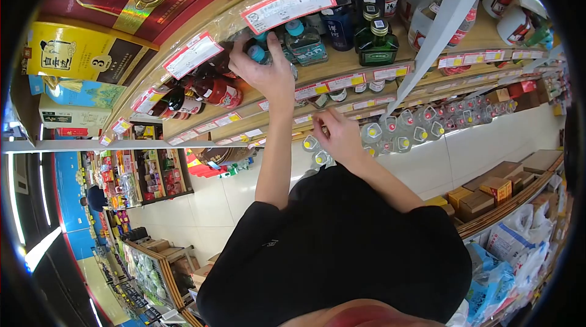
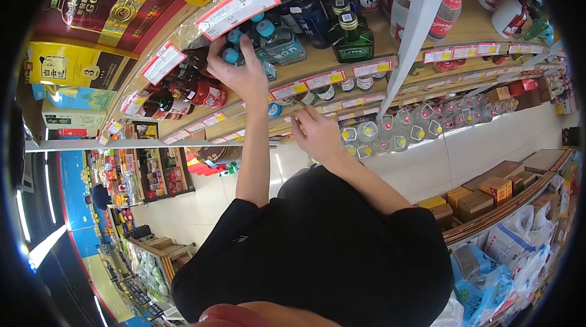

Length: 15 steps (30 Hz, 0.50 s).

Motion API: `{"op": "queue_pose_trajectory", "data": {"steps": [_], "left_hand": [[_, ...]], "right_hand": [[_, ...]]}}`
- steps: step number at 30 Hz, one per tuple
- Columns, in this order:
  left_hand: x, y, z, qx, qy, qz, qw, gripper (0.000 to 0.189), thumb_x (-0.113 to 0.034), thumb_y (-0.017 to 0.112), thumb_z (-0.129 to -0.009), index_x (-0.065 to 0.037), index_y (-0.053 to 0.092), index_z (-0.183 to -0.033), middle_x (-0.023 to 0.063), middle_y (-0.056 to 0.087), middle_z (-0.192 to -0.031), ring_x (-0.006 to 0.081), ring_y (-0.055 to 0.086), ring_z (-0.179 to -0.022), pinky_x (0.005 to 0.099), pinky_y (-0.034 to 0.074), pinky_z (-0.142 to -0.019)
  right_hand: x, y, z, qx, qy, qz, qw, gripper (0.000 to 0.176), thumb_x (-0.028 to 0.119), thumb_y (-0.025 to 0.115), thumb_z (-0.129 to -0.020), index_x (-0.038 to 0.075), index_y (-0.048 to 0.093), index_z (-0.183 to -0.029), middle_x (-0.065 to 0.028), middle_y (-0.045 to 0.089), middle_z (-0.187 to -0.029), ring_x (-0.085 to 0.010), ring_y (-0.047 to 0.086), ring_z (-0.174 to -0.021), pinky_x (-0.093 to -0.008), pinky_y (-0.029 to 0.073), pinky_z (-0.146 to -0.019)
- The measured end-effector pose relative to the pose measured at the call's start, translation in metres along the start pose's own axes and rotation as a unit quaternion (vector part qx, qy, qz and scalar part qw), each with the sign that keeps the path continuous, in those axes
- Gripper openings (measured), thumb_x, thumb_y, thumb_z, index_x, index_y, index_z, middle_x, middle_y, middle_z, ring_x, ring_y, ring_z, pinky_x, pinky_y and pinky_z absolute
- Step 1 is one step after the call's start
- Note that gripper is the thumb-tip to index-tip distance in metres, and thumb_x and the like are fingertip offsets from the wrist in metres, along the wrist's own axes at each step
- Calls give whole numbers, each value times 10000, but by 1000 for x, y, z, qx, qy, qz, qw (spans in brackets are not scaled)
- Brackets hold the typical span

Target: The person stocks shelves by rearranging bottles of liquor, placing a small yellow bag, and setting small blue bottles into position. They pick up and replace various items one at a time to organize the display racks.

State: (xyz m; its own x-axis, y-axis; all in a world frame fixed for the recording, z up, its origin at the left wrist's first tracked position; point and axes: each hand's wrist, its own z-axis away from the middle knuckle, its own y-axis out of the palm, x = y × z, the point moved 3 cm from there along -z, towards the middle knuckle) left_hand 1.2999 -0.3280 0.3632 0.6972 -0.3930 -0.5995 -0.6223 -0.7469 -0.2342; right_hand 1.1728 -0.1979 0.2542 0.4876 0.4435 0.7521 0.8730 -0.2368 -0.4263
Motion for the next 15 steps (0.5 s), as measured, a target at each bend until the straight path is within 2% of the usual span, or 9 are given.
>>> {"op": "queue_pose_trajectory", "data": {"steps": [4, 7, 10, 11, 14, 15], "left_hand": [[4, -13, 11, 24, 22, 1, 999, 647, -211, 787, -965, 36, 469, -1472, 227, 483, -1424, 338, 440, -1308, 471, 359, -1126], [13, -33, 25, 52, 28, -37, 998, 735, -204, 769, -976, 42, 376, -1547, 248, 412, -1499, 340, 405, -1355, 480, 340, -1149], [29, -61, 44, 87, 54, -44, 994, 759, -176, 755, -969, 56, 344, -1564, 241, 405, -1535, 347, 380, -1390, 486, 322, -1163], [34, -72, 50, 100, 60, -29, 993, 773, -159, 791, -909, 56, 390, -1533, 264, 433, -1560, 416, 366, -1436, 519, 292, -1196], [78, -104, 79, 149, 252, -117, 949, 739, -160, 813, -879, 44, 458, -1494, 255, 493, -1519, 432, 434, -1398, 526, 330, -1187], [92, -114, 87, 183, 262, -133, 938, 682, -142, 810, -872, 35, 517, -1461, 259, 518, -1527, 460, 480, -1396, 545, 374, -1177]], "right_hand": [[-30, 15, 62, 75, 51, -2, 996, 74, 139, 718, -919, 107, 683, -976, -79, 735, -962, -316, 733, -753, -442, 591, -640], [-71, 27, 114, 152, 108, 6, 983, 137, 210, 714, -931, 104, 701, -1016, -104, 766, -978, -337, 747, -816, -477, 601, -708], [-129, 36, 170, 184, 209, 4, 961, 144, 211, 719, -937, 109, 716, -1039, -100, 732, -905, -338, 738, -825, -471, 579, -722], [-158, 41, 196, 216, 247, 28, 944, 184, 232, 723, -930, 101, 717, -1058, -109, 744, -924, -351, 741, -855, -470, 584, -740], [-251, 52, 292, 268, 330, 143, 894, 302, 283, 746, -903, 82, 713, -1126, -139, 774, -1010, -376, 745, -902, -460, 595, -794], [-277, 48, 324, 292, 405, 142, 855, 368, 332, 743, -907, 81, 713, -1173, -167, 756, -1139, -378, 715, -1059, -472, 565, -921]]}}
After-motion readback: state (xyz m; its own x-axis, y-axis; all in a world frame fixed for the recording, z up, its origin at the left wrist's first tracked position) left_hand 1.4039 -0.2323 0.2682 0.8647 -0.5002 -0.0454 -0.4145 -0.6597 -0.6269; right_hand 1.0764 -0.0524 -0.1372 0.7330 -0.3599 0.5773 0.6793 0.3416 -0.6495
